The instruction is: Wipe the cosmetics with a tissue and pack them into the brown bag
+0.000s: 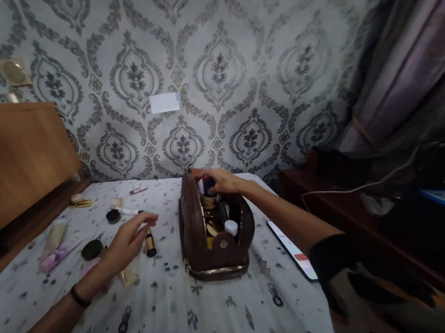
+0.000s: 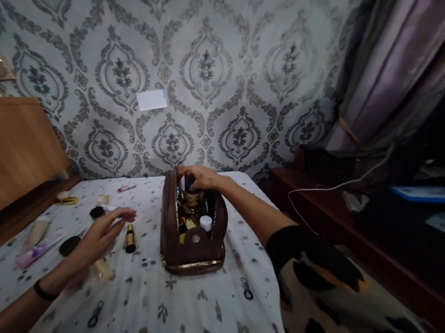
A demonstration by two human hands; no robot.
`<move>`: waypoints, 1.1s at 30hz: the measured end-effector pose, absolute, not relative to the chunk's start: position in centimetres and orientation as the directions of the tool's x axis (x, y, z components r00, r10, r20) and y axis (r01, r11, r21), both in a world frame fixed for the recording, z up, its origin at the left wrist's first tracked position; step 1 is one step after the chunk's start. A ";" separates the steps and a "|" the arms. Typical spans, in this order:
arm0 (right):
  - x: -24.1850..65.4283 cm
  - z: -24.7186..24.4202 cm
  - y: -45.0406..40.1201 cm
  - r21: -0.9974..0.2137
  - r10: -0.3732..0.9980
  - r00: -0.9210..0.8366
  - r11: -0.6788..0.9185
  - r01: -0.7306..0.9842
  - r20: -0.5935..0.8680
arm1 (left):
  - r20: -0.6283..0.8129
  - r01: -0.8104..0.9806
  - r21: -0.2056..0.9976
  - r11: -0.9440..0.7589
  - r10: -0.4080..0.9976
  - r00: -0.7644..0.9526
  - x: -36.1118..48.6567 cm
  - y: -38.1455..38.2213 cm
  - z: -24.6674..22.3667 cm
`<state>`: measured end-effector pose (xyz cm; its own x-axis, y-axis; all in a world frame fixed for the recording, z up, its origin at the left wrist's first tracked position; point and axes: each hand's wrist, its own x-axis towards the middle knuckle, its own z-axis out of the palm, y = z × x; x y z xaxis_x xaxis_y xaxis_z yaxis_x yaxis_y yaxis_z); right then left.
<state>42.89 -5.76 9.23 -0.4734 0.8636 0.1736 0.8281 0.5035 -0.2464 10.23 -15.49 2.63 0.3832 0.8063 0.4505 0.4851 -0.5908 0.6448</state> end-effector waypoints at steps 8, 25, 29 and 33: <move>43.2 10.8 -8.5 -0.285 0.896 -0.373 0.432 0.856 0.241 | 0.391 0.560 0.664 -0.496 0.868 0.307 4.5 -20.0 -1.3; 31.0 5.0 -23.5 -0.574 0.681 -0.540 0.723 0.384 0.495 | 0.345 0.231 0.931 -0.282 0.888 -0.305 -1.0 -19.9 1.5; 27.4 1.2 -23.7 -0.687 0.743 -0.584 0.611 0.393 0.327 | 0.296 0.133 0.955 -0.265 0.853 -0.429 -2.6 -18.5 1.3; 24.2 -0.6 -23.5 -0.769 0.793 -0.575 0.492 0.408 0.202 | 0.460 0.495 0.787 -0.368 0.885 -0.072 -1.8 -19.8 -0.3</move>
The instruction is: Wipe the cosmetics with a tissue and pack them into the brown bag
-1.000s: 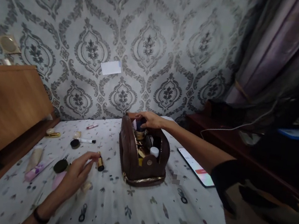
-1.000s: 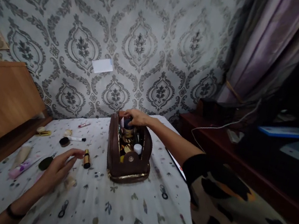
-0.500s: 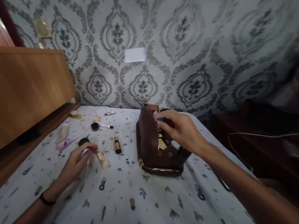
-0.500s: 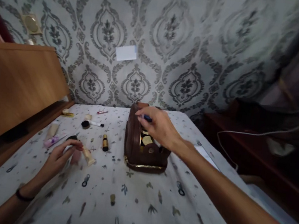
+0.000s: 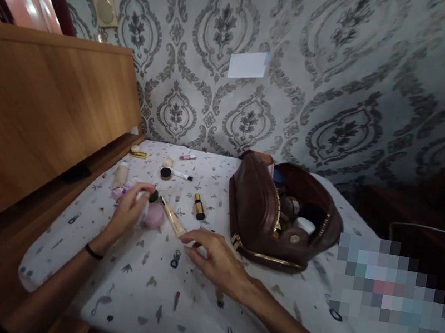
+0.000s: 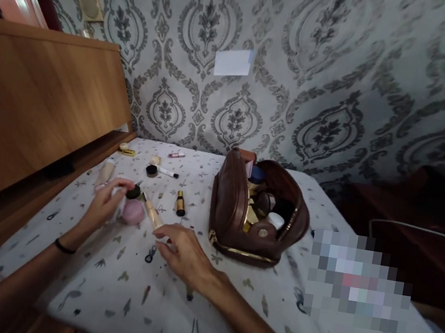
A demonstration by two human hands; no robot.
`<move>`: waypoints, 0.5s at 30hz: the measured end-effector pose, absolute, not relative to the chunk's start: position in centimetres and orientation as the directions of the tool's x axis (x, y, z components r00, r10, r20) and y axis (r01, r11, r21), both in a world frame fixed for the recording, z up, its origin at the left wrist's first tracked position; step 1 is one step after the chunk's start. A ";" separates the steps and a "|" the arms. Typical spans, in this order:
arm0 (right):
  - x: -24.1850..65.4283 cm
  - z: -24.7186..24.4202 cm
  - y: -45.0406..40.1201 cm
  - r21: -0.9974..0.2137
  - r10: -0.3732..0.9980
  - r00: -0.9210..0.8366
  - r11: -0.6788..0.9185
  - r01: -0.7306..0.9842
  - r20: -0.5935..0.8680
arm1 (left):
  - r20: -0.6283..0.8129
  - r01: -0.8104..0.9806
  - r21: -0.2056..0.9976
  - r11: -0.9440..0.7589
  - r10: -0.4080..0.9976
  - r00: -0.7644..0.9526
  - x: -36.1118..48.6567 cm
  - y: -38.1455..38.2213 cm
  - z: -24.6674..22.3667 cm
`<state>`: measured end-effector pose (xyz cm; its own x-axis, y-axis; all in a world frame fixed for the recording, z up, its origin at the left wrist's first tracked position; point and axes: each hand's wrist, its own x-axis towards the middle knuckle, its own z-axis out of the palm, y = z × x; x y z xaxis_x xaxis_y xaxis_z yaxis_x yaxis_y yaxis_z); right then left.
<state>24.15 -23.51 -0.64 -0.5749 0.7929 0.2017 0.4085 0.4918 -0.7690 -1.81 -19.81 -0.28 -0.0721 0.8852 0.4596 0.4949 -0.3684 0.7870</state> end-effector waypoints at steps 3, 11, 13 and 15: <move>22.3 -1.1 -23.8 -0.833 0.815 -0.562 0.403 0.380 0.139 | 0.465 0.764 0.428 -0.482 0.843 0.271 -0.3 -21.5 -1.8; 20.9 -2.3 -26.0 -0.916 0.872 -0.482 0.259 0.305 0.086 | 0.415 0.930 0.033 -0.365 0.852 0.319 0.2 -21.6 -3.2; 20.9 -2.8 -26.4 -0.960 0.891 -0.447 0.186 0.209 0.076 | 0.449 0.930 0.102 -0.352 0.851 0.273 -0.1 -21.4 -2.8; 20.7 -3.4 -26.5 -0.998 0.909 -0.415 0.058 0.030 0.040 | 0.505 0.885 0.247 -0.393 0.833 0.229 0.0 -21.7 -2.1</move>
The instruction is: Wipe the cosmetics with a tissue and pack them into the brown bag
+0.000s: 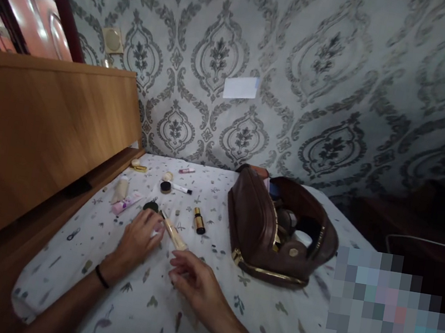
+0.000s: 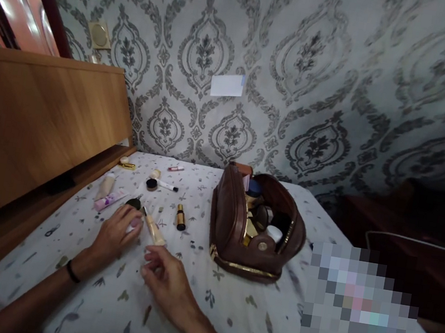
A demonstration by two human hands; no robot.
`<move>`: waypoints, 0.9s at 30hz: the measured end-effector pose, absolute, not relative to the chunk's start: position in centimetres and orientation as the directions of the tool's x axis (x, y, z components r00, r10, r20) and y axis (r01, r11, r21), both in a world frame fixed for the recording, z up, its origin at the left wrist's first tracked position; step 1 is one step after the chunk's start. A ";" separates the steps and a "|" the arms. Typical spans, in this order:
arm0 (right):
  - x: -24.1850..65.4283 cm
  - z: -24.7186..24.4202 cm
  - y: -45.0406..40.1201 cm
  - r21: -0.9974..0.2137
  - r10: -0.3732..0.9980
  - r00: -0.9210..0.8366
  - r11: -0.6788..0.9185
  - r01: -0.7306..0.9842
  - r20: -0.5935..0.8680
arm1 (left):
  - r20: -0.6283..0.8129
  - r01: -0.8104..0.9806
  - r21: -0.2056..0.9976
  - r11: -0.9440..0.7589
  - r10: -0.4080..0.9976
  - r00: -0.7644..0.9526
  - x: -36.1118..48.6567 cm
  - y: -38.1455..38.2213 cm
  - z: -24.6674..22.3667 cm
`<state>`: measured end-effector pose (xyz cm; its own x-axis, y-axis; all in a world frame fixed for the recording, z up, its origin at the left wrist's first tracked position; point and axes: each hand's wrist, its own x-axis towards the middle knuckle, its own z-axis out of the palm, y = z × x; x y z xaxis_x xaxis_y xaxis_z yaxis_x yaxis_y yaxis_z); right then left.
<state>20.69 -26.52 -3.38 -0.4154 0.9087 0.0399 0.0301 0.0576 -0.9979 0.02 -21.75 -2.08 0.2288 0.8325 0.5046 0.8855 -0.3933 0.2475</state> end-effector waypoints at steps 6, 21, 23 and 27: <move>19.7 -3.6 -26.9 -0.838 0.893 -0.438 -0.315 -0.445 -0.104 | 0.553 0.627 0.536 -0.565 0.796 0.246 3.5 -24.8 1.0; 21.1 -3.0 -27.1 -0.745 0.901 -0.434 -0.297 -0.597 -0.012 | 0.385 0.433 0.735 -0.522 0.847 0.368 7.2 -23.6 3.6; 21.2 -2.9 -27.1 -0.762 0.913 -0.408 -0.265 -0.591 -0.001 | 0.327 0.382 0.814 -0.438 0.888 0.322 7.2 -23.3 3.8; 21.4 -3.1 -27.0 -0.835 0.943 -0.327 -0.134 -0.533 0.057 | 0.239 0.234 0.927 -0.293 0.943 0.232 7.2 -22.9 3.3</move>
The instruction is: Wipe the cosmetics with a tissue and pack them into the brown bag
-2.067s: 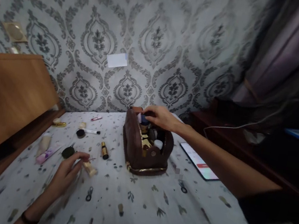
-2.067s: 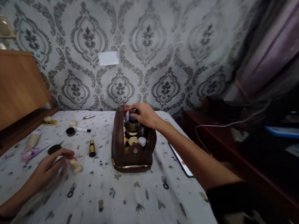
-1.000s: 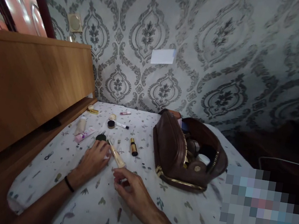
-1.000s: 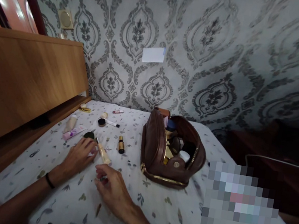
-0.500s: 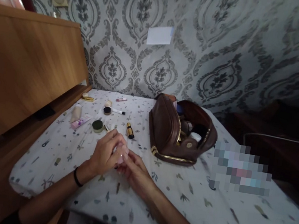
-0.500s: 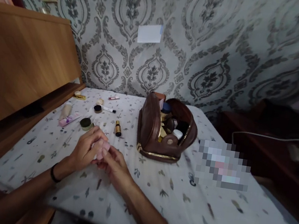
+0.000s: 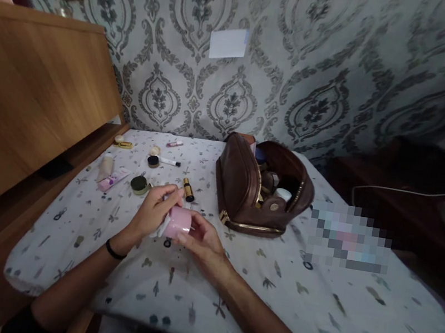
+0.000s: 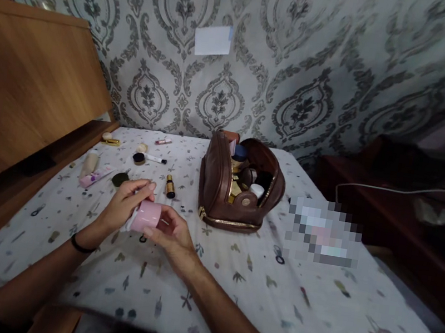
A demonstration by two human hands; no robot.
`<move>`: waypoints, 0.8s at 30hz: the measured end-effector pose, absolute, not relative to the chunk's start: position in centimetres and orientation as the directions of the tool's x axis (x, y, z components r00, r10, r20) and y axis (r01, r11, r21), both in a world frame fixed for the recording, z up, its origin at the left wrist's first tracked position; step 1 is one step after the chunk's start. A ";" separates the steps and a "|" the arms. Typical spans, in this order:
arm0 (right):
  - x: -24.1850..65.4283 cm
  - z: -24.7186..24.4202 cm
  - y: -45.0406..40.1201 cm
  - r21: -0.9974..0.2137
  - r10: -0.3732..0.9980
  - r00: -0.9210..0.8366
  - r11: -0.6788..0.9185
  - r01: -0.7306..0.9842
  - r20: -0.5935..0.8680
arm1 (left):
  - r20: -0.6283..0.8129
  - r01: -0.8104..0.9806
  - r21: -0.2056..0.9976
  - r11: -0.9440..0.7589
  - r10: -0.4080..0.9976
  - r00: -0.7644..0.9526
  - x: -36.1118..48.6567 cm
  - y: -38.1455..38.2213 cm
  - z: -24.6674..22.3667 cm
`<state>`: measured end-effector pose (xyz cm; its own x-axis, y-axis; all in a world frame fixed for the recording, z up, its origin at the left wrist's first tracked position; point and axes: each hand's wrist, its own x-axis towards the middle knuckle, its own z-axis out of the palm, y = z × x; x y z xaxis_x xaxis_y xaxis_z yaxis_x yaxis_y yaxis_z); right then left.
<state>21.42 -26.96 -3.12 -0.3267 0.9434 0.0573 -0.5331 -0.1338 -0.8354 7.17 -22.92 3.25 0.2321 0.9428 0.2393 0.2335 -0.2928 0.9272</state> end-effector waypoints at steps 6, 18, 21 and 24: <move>21.7 -3.6 -26.2 -0.934 0.973 -0.195 0.051 -0.354 0.127 | 0.118 -0.027 0.993 -0.117 0.991 0.065 7.6 -22.6 0.7; 21.5 -3.3 -26.9 -0.980 0.970 -0.149 0.183 -0.080 0.193 | 0.482 0.345 0.781 -0.521 0.854 0.198 8.4 -25.7 2.5; 21.5 -3.5 -27.3 -0.964 0.946 -0.198 0.266 0.023 0.256 | 0.374 0.383 0.769 -0.511 0.847 0.378 8.4 -25.3 2.3; 21.8 -3.4 -27.6 -0.970 0.919 -0.312 0.237 -0.053 0.242 | 0.113 0.281 0.925 -0.256 0.890 0.441 7.3 -24.1 1.9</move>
<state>21.82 -27.56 -3.43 -0.3125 0.9186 0.2418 -0.0526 0.2374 -0.9700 7.35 -24.09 1.92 0.4414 0.8902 0.1125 0.2811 -0.2563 0.9248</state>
